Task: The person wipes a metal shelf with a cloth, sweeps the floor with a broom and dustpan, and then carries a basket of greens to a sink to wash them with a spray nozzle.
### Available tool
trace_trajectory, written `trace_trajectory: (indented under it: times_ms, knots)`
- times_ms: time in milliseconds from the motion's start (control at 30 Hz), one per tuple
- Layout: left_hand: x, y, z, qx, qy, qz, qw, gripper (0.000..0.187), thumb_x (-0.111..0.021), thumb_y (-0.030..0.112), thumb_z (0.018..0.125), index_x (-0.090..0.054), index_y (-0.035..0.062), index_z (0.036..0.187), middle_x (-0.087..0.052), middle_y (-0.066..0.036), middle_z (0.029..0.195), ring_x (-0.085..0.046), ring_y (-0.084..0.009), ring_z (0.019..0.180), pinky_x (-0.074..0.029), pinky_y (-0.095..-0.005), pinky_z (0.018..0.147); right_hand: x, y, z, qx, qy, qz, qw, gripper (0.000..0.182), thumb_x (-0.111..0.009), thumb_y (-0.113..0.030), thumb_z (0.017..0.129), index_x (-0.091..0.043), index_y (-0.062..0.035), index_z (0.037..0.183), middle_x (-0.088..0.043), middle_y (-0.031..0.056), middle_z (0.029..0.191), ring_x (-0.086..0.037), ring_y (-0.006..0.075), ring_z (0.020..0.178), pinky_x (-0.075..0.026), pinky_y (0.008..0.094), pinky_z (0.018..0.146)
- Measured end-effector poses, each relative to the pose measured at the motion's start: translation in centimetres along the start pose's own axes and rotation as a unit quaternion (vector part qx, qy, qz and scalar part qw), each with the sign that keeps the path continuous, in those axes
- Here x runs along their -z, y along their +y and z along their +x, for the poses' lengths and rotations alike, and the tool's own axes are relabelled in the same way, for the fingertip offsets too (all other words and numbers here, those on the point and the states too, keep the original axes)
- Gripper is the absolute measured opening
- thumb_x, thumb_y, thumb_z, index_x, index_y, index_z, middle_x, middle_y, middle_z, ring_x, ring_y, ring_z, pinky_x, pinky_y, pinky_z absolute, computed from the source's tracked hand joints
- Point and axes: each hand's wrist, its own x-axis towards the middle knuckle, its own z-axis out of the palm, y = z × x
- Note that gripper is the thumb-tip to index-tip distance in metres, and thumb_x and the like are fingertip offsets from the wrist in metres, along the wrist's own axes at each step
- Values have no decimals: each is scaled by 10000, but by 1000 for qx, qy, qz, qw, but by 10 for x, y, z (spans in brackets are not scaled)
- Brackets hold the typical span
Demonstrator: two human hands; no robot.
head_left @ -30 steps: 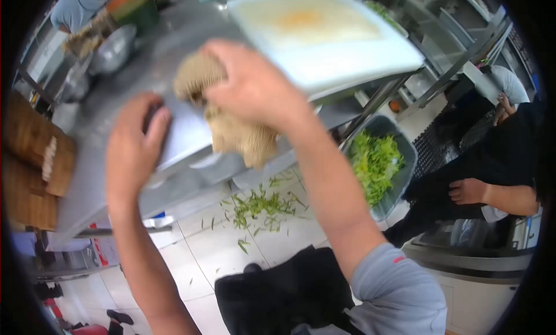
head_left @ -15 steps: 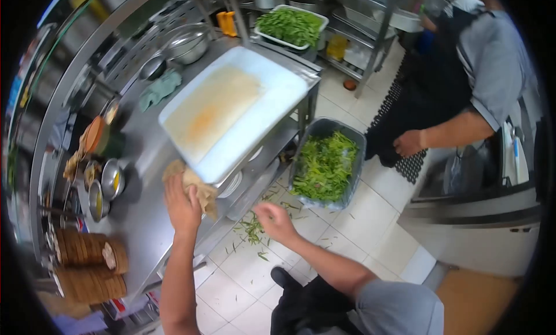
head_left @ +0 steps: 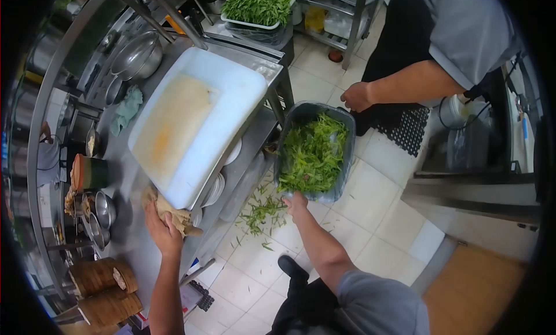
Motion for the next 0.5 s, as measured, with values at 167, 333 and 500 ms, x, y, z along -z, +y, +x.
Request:
trace_trajectory:
  times_ms: [167, 333, 500]
  knots:
    - [0, -4, -1, -5, -4, 16, 1000, 502, -462, 260, 956, -416, -36, 1360, -446, -261, 1372, -382, -437, 1290, -257, -493, 1097, -6, 0, 5, 2, 68, -36, 997, 452, -548, -176, 943, -439, -99, 1375, -529, 119, 1296, -678, 330, 901, -517, 281, 527]
    - [5, -4, -1, -2, -17, 1, 1000, 512, -463, 270, 956, -411, -35, 1364, -450, -249, 1373, -383, -434, 1291, -253, -487, 1098, -6, -5, 18, 57, 26, 21, 998, 447, -553, -120, 928, -440, -78, 1358, -500, 100, 1308, -621, 286, 950, -592, 322, 624]
    - [5, -1, 0, -9, -17, -2, 1000, 522, -460, 271, 956, -397, -37, 1373, -445, -257, 1376, -379, -444, 1292, -261, -492, 1095, 2, -46, 24, 124, 10, -41, 991, 444, -552, -153, 948, -419, -43, 1358, -456, 128, 1329, -548, 296, 1057, -610, 435, 760]
